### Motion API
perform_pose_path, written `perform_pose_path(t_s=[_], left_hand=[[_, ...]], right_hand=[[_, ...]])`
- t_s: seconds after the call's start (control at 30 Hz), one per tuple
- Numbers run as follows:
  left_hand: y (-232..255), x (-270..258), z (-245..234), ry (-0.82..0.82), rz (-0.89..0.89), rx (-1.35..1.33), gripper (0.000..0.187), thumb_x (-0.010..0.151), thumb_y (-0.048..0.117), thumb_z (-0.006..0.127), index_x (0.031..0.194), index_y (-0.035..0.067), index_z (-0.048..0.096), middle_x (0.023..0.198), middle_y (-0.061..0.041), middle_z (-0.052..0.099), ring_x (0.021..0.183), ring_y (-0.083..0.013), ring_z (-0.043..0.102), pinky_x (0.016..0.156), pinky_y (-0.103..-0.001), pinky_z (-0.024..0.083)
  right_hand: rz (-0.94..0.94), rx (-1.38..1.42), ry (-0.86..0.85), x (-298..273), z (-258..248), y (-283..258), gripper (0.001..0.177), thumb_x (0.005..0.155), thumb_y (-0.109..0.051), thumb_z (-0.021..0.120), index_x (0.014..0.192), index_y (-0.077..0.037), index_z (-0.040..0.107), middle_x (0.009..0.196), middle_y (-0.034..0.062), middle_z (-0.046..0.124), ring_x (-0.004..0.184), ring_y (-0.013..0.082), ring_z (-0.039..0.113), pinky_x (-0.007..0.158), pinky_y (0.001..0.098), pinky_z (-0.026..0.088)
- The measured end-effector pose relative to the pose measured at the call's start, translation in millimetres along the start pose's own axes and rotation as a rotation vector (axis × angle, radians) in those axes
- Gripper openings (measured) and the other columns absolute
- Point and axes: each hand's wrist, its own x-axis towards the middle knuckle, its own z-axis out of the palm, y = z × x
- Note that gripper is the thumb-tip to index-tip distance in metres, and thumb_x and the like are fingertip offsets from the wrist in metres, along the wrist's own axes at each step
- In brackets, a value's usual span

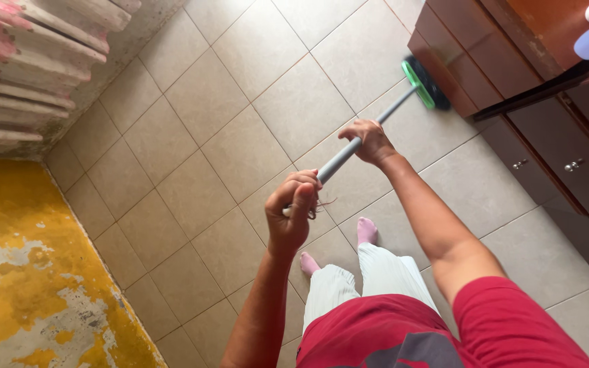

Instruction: The person sweeps a tiled floor using a broom, pushing debris toward and out of an open doorway.

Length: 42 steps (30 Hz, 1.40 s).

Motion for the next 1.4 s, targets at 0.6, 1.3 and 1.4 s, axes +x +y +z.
perform_pose_path(t_s=[0.6,1.3,1.4], left_hand=[[91,3,14,-0.671,0.313,0.259,0.042,0.093,0.011,0.079,0.065,0.006,0.047,0.070,-0.007,0.053,0.073,-0.0279,0.059,0.074,-0.041,0.052],[71,-30,-25,-0.536,-0.208,-0.154,0.037,0.097,0.005,0.066,0.065,0.003,0.047,0.062,-0.006,0.049,0.057,-0.0149,0.047,0.057,-0.033,0.038],[118,-9,-30,-0.612,0.030,-0.081,0.037,0.093,0.004,0.069,0.064,0.006,0.047,0.064,-0.005,0.048,0.062,-0.0206,0.054,0.057,-0.033,0.045]], right_hand=[[-0.053,0.310,0.270,1,9,-112,0.016,0.089,-0.002,0.074,0.095,-0.017,0.075,0.072,0.0068,0.057,0.075,0.0280,0.059,0.077,0.0424,0.051],[0.059,0.233,0.346,-208,8,-154,0.029,0.084,0.007,0.066,0.107,-0.009,0.066,0.091,0.0123,0.070,0.079,0.0342,0.068,0.069,0.0428,0.052],[-0.031,0.299,0.458,-135,15,-163,0.023,0.090,0.006,0.070,0.106,-0.010,0.067,0.079,0.0102,0.064,0.069,0.0329,0.061,0.065,0.0442,0.047]])
